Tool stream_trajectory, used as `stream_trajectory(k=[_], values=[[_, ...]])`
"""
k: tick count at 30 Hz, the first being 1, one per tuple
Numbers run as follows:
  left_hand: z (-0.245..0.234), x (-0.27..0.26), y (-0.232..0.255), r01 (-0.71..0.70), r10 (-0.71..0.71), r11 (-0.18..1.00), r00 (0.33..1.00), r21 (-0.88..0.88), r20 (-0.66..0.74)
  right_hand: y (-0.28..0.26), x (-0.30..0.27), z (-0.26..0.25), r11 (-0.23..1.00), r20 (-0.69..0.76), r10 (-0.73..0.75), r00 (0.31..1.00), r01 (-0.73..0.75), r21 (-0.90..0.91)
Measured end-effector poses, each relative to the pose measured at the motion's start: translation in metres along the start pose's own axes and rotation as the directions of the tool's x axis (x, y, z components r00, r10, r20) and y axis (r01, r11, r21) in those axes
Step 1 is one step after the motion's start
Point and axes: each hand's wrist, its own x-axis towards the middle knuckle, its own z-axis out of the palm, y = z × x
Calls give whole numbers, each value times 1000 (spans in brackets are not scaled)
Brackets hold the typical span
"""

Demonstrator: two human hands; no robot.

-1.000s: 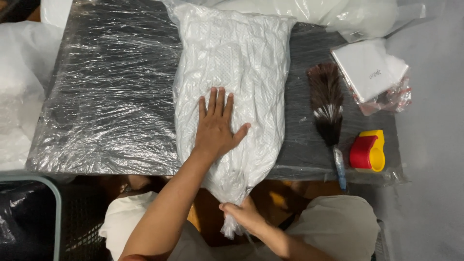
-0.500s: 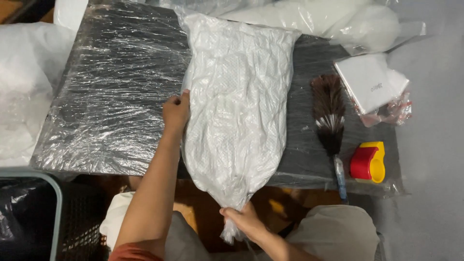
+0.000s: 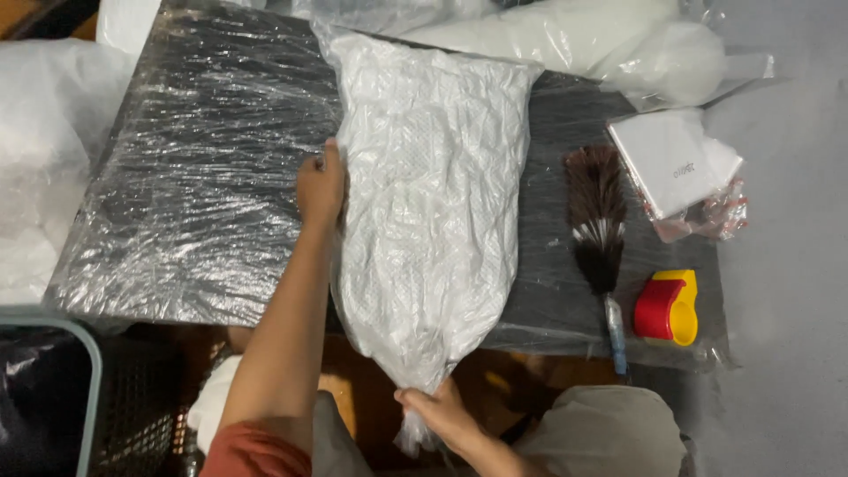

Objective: The person places a white item into a clear plastic bag, folds the top edges, and ties the bag closed. The person then smooths the bag on the table and lifts it to place it into a nearby basket.

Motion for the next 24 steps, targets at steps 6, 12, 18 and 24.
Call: stream_trajectory(k=[6,12,18,24], values=[[28,74,16,22,-27,999,976,24,218,55,44,-11,965,-35,-156,987,145,-220],[75,111,-15,-322,229,906,919,-276,-322,60,48,-10,943,-6,-158,987,149,-298],[56,113,15,-61,36,929,996,-365,-76,64,40,-10,979,14,-138,990,139,-149],[74,175,9,-451,302,779,879,-436,-369,44,29,-4,994,-21,1,1000,-3,-109]])
